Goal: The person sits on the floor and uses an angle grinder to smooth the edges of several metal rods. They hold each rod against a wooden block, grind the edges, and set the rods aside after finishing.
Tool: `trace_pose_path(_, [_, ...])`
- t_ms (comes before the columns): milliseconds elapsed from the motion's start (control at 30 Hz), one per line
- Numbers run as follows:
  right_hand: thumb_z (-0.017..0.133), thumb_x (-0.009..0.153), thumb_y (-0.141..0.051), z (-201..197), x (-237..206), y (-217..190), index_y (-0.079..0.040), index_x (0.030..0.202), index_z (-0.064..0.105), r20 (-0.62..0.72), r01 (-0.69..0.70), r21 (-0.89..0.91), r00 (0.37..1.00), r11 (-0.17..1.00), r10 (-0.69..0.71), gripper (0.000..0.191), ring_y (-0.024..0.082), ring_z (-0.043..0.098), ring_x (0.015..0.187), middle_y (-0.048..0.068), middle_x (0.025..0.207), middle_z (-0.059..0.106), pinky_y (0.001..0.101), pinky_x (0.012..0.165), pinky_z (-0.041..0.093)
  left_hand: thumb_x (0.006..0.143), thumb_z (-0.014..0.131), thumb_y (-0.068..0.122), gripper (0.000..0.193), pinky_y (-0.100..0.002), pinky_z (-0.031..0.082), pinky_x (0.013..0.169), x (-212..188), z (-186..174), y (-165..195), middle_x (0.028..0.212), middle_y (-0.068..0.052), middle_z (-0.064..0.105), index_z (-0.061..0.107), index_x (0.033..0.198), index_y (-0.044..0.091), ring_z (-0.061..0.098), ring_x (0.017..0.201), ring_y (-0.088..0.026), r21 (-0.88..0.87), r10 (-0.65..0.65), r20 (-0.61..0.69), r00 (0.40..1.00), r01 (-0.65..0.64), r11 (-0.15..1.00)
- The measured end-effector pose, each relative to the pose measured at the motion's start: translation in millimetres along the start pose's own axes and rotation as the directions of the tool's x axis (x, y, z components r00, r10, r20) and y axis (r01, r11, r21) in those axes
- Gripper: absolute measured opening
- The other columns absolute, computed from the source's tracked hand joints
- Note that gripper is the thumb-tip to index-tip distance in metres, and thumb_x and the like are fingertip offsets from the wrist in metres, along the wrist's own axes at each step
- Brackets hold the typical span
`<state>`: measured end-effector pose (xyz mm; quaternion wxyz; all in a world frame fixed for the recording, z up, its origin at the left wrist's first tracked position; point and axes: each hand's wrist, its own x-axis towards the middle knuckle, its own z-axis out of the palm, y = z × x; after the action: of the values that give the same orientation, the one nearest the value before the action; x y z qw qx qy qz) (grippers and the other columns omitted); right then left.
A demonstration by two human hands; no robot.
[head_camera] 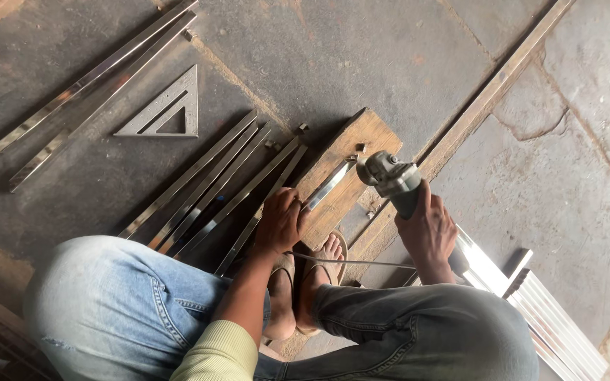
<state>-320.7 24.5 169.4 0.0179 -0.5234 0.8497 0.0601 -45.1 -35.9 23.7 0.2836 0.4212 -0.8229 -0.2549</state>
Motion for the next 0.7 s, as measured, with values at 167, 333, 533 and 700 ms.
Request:
trace_pose_path(167, [0.081,0.076,-0.030,-0.1,2.9,-5.5,-0.019,0.153,0.042,0.025,0.027,-0.022,0.999,0.999,-0.026,0.086,0.035,0.072,0.094,0.016,0.114,0.068,0.0471,0.079,0.061,0.098,0.062,0.031,0.038,-0.050,0.040,0.107,0.2,3.6,8.4,0.125,-0.015,0.054,0.063,0.114,-0.003,0.049,0.128,-0.036,0.079,0.016,-0.003,1.000,-0.016,0.997])
trace_pose_path(333, [0.083,0.076,-0.030,1.8,0.9,-7.1,-0.019,0.152,0.042,0.005,0.080,-0.047,0.997,0.996,-0.080,0.087,0.033,0.072,0.098,0.014,0.119,0.067,0.0477,0.080,0.061,0.097,0.063,0.031,0.041,-0.050,0.040,0.108,0.3,7.9,7.0,0.127,-0.014,0.054,0.061,0.118,-0.005,0.047,0.130,-0.035,0.102,0.005,0.020,1.000,-0.007,0.995])
trace_pose_path(533, [0.078,0.080,-0.024,2.9,8.4,2.1,-0.018,0.155,0.041,0.073,-0.035,-0.048,0.997,0.998,0.039,0.084,0.033,0.073,0.089,0.016,0.111,0.068,0.0459,0.076,0.061,0.098,0.062,0.034,0.038,-0.050,0.042,0.108,0.5,6.8,0.5,0.127,-0.014,0.055,0.062,0.112,-0.001,0.050,0.130,-0.034,0.086,-0.007,0.028,1.000,0.004,0.996])
trace_pose_path(700, [0.079,0.078,-0.031,8.4,5.5,10.3,-0.018,0.153,0.041,0.117,-0.131,-0.034,0.984,0.991,0.135,0.085,0.034,0.073,0.092,0.017,0.113,0.069,0.0483,0.074,0.060,0.095,0.064,0.042,0.044,-0.051,0.042,0.102,5.4,1.3,-5.4,0.125,-0.020,0.055,0.063,0.109,0.000,0.052,0.121,-0.037,0.019,0.015,-0.023,1.000,-0.014,1.000])
